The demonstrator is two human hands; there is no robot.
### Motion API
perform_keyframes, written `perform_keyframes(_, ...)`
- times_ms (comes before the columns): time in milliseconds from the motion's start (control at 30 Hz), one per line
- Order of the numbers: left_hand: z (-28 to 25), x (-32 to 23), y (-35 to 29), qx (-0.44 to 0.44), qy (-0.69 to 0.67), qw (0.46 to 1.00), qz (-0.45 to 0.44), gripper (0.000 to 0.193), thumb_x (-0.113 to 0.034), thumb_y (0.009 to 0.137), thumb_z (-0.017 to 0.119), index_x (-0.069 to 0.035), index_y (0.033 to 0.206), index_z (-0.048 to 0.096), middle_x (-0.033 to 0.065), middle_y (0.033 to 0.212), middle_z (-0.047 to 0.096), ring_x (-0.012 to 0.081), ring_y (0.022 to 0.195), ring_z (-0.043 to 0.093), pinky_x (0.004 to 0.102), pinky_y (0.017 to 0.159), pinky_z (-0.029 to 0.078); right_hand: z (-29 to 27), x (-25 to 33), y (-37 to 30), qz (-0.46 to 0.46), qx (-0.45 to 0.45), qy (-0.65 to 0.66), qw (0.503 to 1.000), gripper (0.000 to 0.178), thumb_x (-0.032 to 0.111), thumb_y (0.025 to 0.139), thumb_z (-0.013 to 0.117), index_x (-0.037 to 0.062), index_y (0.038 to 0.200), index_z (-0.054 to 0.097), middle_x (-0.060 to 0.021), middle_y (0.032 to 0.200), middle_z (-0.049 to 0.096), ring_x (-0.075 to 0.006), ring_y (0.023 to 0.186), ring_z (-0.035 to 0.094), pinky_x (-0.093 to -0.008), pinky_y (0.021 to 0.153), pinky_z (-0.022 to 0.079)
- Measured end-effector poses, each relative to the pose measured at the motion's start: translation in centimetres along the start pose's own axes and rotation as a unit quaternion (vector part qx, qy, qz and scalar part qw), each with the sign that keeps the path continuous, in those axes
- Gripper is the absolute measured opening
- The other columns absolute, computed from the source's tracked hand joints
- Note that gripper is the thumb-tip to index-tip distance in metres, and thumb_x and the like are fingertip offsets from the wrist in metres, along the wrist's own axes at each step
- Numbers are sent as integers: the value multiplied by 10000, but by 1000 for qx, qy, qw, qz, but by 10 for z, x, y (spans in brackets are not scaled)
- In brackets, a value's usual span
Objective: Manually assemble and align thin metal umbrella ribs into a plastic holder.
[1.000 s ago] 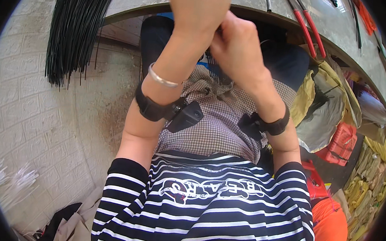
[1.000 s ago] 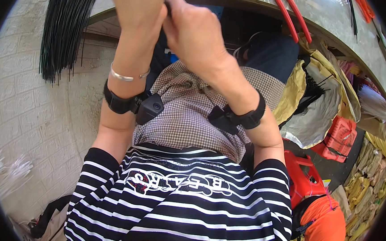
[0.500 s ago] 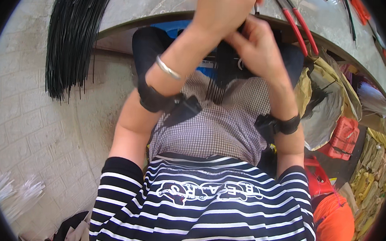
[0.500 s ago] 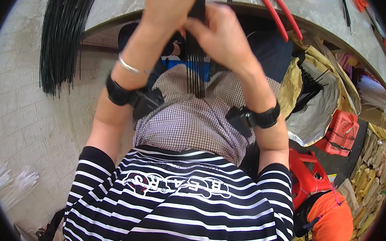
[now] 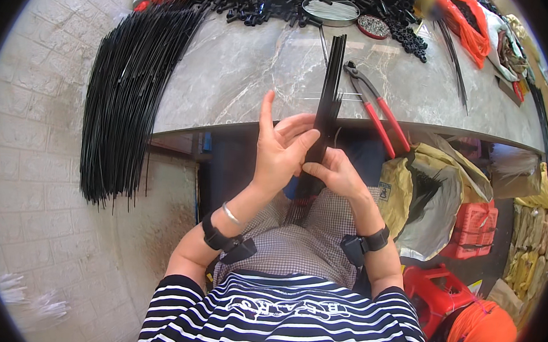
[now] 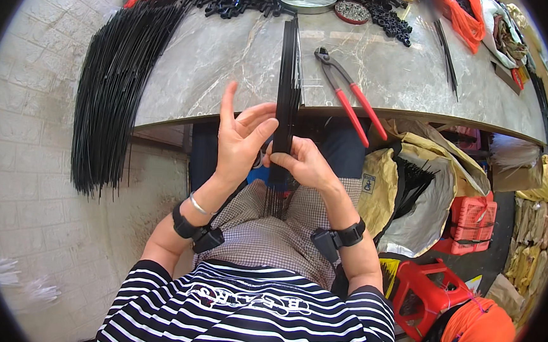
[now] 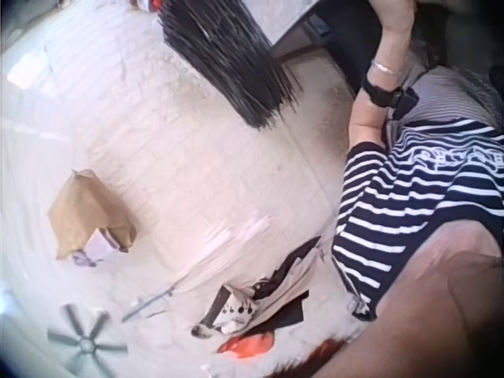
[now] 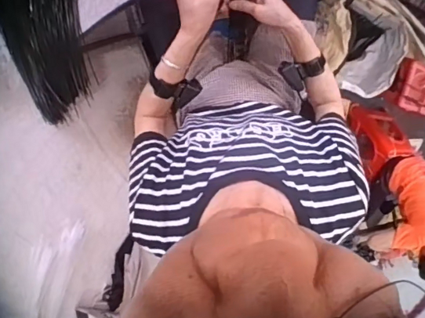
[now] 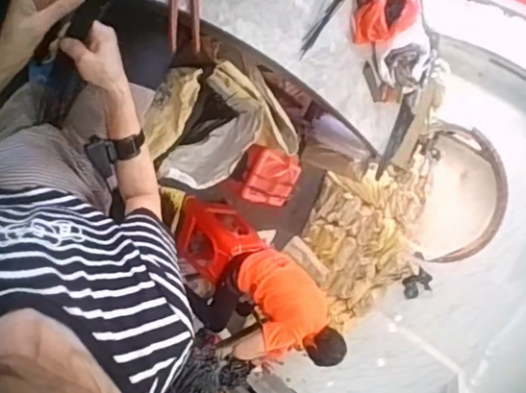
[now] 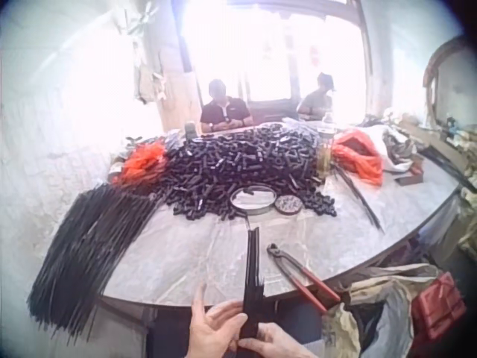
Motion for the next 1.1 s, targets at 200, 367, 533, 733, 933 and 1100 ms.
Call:
perform_keyframes(200,-7,-4,36,184,-49,977,-95,485,-231,963,571,26,1343,416,137,1090,629,203,982,641,300,859,525,3,-4,8,-2,114,27,993,129,21,873,606,-22,993,629,-96,940,682,-165,892,649,-294,845,512)
perform_keyframes(367,-4,-8,46,160,-17,982,-100,264,-222,1002,499,18,1071,584,53,858,623,124,743,614,249,684,518,-16,34,5,2,61,-169,984,302,67,853,656,-34,1131,590,-131,1015,680,-189,935,655,-307,853,513)
perform_keyframes(533,7,-21,44,176,29,980,-87,221,-174,1012,450,13,996,566,52,780,605,133,715,591,276,685,497,-46,135,1,-127,-194,-237,943,518,116,830,691,-66,1270,485,-164,1167,643,-222,1097,604,-335,923,470)
perform_keyframes(733,17,-1,21,218,-17,969,-117,229,-194,1019,430,6,1050,538,44,862,584,115,760,573,263,691,485,0,168,38,-215,-99,-240,941,340,64,866,638,-51,1172,545,-115,1028,692,-155,976,644,-268,857,483)
perform_keyframes(933,9,-6,7,123,-98,971,-178,302,-283,1022,426,-9,1042,551,38,918,599,88,779,557,247,700,477,15,163,27,-203,-125,-229,944,144,40,889,597,-39,1009,600,-82,858,708,-120,849,670,-243,745,501)
perform_keyframes(1100,2,-3,25,61,-6,990,-124,271,-244,1011,435,-8,973,561,17,791,568,84,672,539,236,608,448,21,167,11,-163,-76,-151,972,231,12,884,572,-52,1106,553,-135,907,694,-164,853,670,-248,737,492)
Point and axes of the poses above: each hand's wrist, its own y-axis towards the middle knuckle, its own z-axis out of the palm, x = y × z, the point moved 2 cm from there along y, towards the middle knuckle
